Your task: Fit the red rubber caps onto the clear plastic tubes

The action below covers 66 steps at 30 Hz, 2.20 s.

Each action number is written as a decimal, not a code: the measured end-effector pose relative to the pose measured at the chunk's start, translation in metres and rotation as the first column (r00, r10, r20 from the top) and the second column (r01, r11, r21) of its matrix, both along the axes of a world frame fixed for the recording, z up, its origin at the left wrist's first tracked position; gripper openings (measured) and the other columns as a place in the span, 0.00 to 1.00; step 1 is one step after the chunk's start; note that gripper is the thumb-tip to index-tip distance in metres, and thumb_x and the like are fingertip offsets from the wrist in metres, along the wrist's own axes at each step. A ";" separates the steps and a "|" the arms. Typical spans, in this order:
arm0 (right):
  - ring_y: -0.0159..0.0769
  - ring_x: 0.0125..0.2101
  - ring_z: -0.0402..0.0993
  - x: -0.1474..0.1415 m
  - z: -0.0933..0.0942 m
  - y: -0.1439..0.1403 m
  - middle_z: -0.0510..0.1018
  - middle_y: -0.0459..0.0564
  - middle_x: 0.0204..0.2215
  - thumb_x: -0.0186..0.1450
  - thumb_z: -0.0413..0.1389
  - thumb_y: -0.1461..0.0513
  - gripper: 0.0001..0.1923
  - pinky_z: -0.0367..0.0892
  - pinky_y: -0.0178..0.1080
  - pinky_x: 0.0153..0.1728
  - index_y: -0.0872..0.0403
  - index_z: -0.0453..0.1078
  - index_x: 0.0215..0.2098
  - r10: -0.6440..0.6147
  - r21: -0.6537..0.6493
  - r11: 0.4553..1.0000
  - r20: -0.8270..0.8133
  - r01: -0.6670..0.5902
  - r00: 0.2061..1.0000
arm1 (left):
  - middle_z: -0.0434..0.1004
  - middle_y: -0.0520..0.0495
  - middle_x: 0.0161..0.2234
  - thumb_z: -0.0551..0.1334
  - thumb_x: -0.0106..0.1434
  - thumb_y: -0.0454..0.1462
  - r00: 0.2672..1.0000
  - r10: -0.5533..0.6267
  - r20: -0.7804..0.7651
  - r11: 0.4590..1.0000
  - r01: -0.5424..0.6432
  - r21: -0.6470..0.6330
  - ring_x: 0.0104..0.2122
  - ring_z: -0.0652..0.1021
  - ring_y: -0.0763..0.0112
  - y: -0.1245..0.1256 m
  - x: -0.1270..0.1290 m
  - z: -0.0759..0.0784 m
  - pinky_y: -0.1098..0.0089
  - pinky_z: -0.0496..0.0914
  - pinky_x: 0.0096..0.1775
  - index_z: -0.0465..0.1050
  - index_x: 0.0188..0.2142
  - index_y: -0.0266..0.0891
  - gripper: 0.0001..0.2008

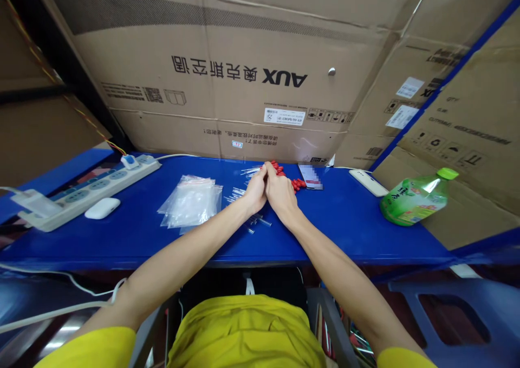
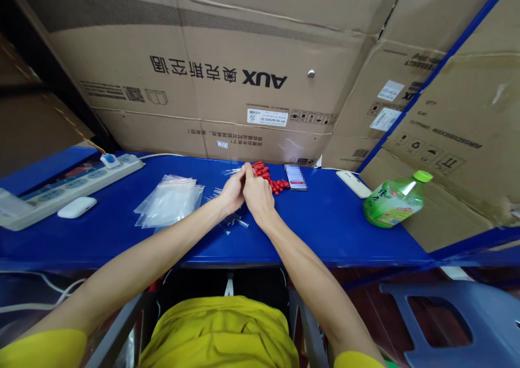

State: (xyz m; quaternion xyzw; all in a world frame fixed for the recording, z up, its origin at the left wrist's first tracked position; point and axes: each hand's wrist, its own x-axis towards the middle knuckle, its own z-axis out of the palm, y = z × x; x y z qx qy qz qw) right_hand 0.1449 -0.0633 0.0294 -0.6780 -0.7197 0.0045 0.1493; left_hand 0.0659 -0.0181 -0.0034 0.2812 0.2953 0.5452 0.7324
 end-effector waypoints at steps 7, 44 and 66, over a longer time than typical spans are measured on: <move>0.50 0.46 0.82 0.011 0.004 0.001 0.84 0.62 0.45 0.80 0.36 0.60 0.26 0.69 0.46 0.48 0.50 0.58 0.73 0.038 0.006 0.999 -0.038 -0.037 0.999 | 0.84 0.44 0.36 0.57 0.74 0.48 0.849 0.229 -0.477 0.908 -0.011 0.418 0.40 0.80 0.62 0.012 -0.011 -0.011 0.64 0.72 0.50 0.78 0.36 0.36 0.20; 0.42 0.51 0.81 0.020 -0.014 0.015 0.83 0.55 0.54 0.78 0.41 0.60 0.25 0.70 0.39 0.54 0.51 0.72 0.64 0.138 0.197 0.979 -0.434 -0.056 0.890 | 0.83 0.35 0.37 0.47 0.77 0.36 0.161 0.665 -0.729 0.644 0.370 0.670 0.35 0.82 0.60 0.004 -0.017 -0.001 0.65 0.72 0.39 0.73 0.40 0.36 0.17; 0.40 0.58 0.77 0.086 -0.013 0.027 0.81 0.49 0.57 0.75 0.48 0.62 0.21 0.66 0.44 0.62 0.47 0.77 0.60 0.492 0.062 0.854 -0.421 -0.517 0.762 | 0.80 0.44 0.28 0.52 0.76 0.51 0.157 0.552 -0.819 0.418 0.797 0.435 0.28 0.77 0.63 0.013 -0.068 0.020 0.66 0.66 0.37 0.80 0.31 0.42 0.25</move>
